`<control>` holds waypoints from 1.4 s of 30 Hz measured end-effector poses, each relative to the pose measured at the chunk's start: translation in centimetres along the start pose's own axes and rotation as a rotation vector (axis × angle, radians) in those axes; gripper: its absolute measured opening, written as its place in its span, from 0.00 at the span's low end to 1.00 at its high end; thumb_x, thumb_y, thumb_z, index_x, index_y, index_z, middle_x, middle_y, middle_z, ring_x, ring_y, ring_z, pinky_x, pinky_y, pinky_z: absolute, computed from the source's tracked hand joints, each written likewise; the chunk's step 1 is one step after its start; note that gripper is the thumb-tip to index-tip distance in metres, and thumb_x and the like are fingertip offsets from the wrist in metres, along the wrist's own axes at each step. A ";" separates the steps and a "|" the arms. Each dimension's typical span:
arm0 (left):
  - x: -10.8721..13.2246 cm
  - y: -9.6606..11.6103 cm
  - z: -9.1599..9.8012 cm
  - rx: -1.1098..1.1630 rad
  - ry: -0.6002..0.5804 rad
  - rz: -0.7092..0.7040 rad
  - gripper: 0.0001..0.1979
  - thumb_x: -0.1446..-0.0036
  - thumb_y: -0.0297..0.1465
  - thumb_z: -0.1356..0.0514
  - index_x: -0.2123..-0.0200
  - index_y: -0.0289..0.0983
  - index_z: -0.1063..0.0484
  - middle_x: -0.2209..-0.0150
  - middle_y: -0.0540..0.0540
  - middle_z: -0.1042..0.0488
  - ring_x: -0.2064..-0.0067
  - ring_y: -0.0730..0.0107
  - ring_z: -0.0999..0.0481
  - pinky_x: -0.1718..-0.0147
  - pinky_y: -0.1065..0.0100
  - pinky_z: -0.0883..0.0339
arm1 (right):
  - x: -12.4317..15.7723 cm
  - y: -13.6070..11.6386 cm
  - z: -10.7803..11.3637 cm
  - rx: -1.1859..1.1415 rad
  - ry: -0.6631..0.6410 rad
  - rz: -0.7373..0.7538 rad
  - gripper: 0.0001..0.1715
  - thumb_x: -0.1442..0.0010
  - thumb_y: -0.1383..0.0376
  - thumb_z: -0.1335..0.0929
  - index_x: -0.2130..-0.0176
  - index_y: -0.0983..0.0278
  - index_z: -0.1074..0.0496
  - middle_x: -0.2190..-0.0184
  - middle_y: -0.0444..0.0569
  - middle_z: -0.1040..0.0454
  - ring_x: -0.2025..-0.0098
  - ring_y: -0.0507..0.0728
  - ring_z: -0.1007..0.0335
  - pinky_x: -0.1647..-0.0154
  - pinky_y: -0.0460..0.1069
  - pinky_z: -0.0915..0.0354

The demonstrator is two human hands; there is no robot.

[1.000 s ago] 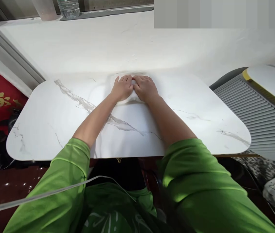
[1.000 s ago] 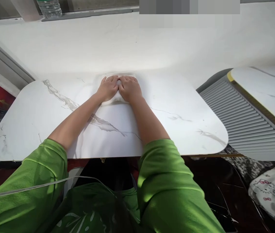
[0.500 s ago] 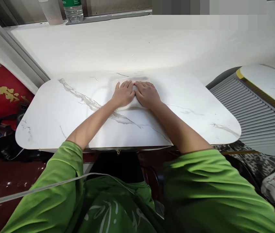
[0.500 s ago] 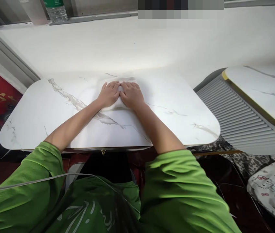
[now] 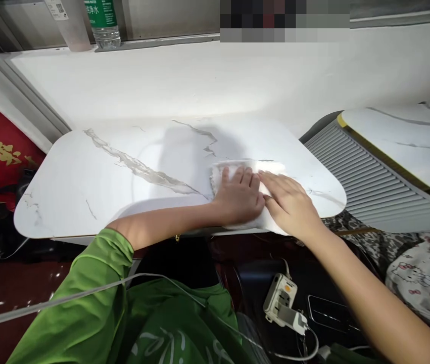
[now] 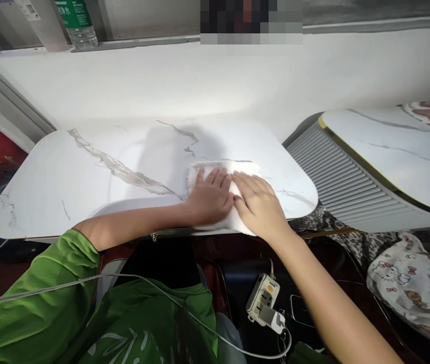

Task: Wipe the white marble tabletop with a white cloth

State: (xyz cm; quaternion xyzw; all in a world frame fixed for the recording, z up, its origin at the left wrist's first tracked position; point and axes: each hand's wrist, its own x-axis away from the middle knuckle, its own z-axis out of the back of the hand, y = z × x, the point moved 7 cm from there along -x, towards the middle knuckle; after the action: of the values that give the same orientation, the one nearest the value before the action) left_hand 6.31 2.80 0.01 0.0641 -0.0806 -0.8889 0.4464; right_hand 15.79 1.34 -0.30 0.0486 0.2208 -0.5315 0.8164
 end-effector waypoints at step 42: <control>-9.6 -11.0 1.2 0.038 0.044 0.101 0.27 0.32 0.32 0.59 0.32 0.30 0.47 0.29 0.41 0.49 0.29 0.59 0.52 0.31 0.50 0.64 | -13.5 3.5 -6.8 0.074 -0.046 -0.055 0.32 0.36 0.65 0.47 0.37 0.70 0.38 0.38 0.60 0.34 0.36 0.66 0.40 0.36 0.65 0.44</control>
State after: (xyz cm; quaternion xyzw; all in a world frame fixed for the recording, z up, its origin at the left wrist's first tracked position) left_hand 3.16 17.09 -0.58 0.0881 -0.0909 -0.8618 0.4913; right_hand 12.23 16.44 -1.34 0.0601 0.1834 -0.5626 0.8039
